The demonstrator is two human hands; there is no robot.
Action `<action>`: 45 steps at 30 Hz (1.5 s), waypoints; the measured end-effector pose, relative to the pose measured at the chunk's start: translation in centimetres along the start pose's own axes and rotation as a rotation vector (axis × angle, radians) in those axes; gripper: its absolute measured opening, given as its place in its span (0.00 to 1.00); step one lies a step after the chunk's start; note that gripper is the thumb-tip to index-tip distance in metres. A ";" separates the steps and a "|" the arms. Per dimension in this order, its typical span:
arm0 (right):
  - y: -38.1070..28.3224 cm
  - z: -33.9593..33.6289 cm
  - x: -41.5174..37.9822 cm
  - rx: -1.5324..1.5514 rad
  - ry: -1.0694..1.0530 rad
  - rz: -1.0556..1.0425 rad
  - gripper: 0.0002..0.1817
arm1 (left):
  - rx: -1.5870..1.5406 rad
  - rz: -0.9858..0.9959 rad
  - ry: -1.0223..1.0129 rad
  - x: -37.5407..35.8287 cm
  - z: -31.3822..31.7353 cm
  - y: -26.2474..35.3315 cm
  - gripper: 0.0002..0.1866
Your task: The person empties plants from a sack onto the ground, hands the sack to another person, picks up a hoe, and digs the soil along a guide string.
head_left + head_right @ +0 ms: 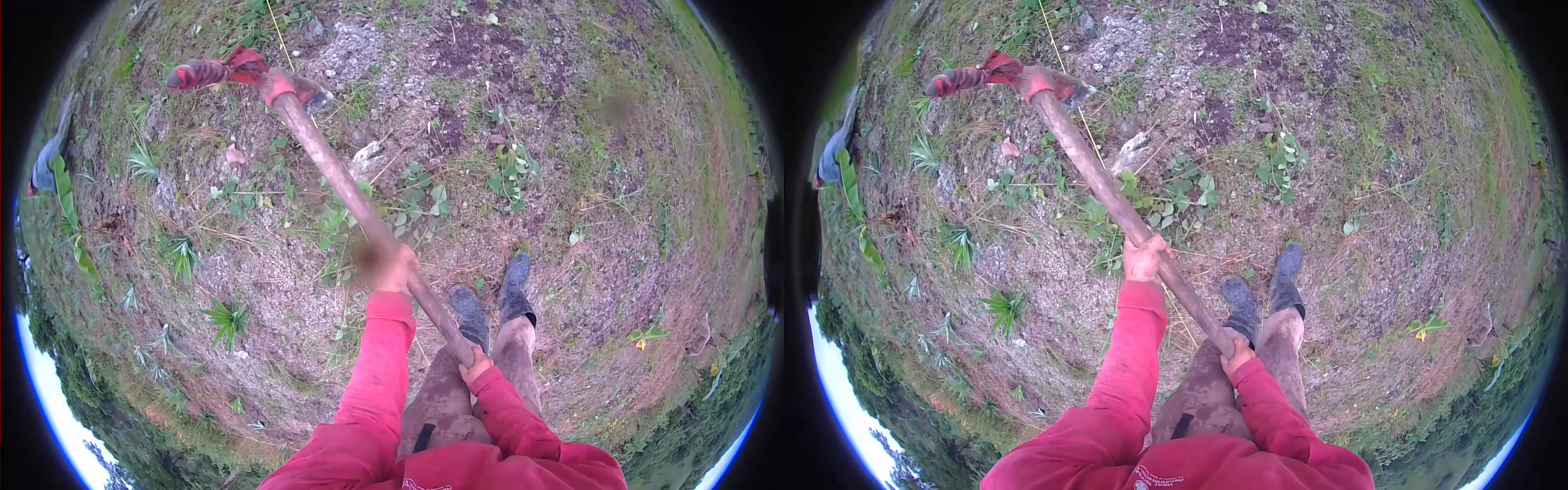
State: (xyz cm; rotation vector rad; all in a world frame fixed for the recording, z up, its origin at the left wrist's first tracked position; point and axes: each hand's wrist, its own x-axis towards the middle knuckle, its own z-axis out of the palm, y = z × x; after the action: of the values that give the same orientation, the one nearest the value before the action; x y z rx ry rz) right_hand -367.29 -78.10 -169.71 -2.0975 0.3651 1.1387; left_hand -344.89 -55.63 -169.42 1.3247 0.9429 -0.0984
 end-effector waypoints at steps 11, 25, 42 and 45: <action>-3.9 1.7 11.2 0.044 -0.026 0.039 0.23 | 0.011 0.153 0.136 11.7 3.2 1.7 0.22; 1.2 -0.3 -0.6 -0.062 -0.104 0.014 0.34 | 0.227 -0.386 -0.067 9.6 1.9 -9.7 0.22; -2.0 -3.1 15.3 0.022 -0.081 -0.068 0.26 | 0.041 0.322 0.182 12.8 6.4 1.4 0.16; 1.6 -2.7 11.5 -0.076 -0.153 0.053 0.28 | 0.191 -0.099 0.225 15.4 5.2 -9.4 0.18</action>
State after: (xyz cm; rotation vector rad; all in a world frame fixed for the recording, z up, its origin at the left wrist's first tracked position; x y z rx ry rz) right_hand -359.94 -80.22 -178.84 -2.0595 0.3113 1.3545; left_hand -337.53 -56.10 -186.68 1.4868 1.2143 -0.1193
